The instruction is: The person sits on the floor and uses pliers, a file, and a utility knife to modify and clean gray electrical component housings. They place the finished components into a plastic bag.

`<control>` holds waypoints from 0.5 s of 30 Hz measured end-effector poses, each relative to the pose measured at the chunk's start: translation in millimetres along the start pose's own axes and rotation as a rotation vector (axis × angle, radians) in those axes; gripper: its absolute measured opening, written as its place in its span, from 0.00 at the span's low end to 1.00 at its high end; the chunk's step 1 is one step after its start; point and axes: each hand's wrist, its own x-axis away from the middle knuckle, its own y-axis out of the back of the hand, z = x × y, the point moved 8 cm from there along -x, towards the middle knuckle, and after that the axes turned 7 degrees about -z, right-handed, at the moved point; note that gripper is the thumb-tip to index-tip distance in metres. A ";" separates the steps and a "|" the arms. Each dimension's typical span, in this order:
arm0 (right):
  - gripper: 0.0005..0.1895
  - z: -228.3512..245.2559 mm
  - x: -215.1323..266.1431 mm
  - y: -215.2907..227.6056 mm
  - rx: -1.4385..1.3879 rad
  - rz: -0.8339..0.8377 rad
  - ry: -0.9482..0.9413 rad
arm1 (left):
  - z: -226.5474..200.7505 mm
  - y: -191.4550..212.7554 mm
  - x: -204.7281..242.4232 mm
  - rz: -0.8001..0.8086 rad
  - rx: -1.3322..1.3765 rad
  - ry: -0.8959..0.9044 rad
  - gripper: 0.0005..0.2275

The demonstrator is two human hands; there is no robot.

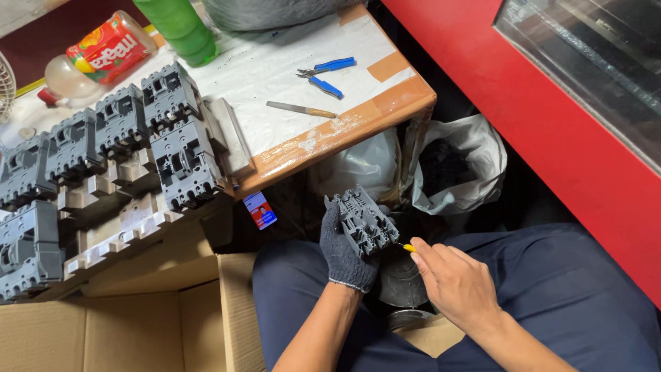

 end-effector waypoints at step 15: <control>0.13 -15.0 4.6 -17.2 -0.031 0.072 -0.030 | 5.7 7.9 2.5 -0.080 0.004 0.009 0.22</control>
